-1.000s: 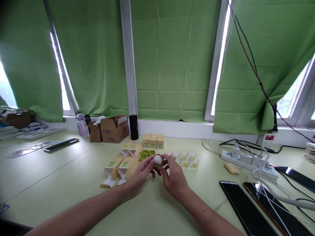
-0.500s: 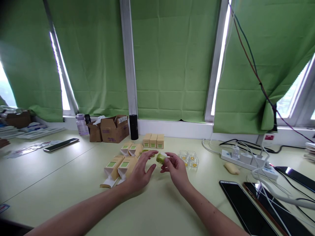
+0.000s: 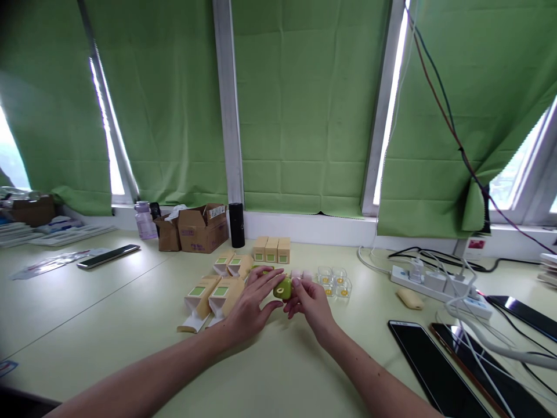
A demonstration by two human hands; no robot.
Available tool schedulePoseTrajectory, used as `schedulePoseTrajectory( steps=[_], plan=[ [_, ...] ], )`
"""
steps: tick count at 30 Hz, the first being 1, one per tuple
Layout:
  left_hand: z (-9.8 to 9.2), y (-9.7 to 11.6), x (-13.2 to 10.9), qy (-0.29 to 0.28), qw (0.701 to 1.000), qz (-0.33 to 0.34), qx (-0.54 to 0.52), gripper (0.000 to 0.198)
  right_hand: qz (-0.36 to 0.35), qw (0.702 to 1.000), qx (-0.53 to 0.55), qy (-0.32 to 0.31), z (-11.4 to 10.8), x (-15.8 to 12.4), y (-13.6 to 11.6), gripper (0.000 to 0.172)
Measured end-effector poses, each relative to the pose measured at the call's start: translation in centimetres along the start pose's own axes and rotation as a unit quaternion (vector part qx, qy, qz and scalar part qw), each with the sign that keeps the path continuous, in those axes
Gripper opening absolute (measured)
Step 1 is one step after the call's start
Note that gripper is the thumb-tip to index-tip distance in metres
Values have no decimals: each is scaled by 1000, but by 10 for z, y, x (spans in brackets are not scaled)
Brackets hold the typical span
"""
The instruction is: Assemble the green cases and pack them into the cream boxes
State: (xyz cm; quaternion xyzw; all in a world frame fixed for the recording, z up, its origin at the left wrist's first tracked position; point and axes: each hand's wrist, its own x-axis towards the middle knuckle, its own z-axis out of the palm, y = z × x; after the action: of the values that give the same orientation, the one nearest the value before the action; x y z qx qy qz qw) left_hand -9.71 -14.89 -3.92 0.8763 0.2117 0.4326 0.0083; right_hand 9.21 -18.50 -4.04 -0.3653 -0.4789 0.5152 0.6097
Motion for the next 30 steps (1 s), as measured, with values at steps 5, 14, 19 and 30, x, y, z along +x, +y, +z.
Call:
schedulePoseTrajectory(
  steps=[5,14,19,30],
  plan=[
    [-2,3,3,25,999,-22,-14,55,19,1000,-12,-9,-4,-1,1,64],
    [2,2,6,45,974,-183,-127,41,-18,994,-107,-9,-13,2,-1,60],
    [2,-7,12,35,921,-306,-237,40,-119,920,-368,67,-24,6,-4,36],
    [2,-11,15,39,840,-366,-399,55,-174,565,-801,94,-62,13,-23,11]
  ],
)
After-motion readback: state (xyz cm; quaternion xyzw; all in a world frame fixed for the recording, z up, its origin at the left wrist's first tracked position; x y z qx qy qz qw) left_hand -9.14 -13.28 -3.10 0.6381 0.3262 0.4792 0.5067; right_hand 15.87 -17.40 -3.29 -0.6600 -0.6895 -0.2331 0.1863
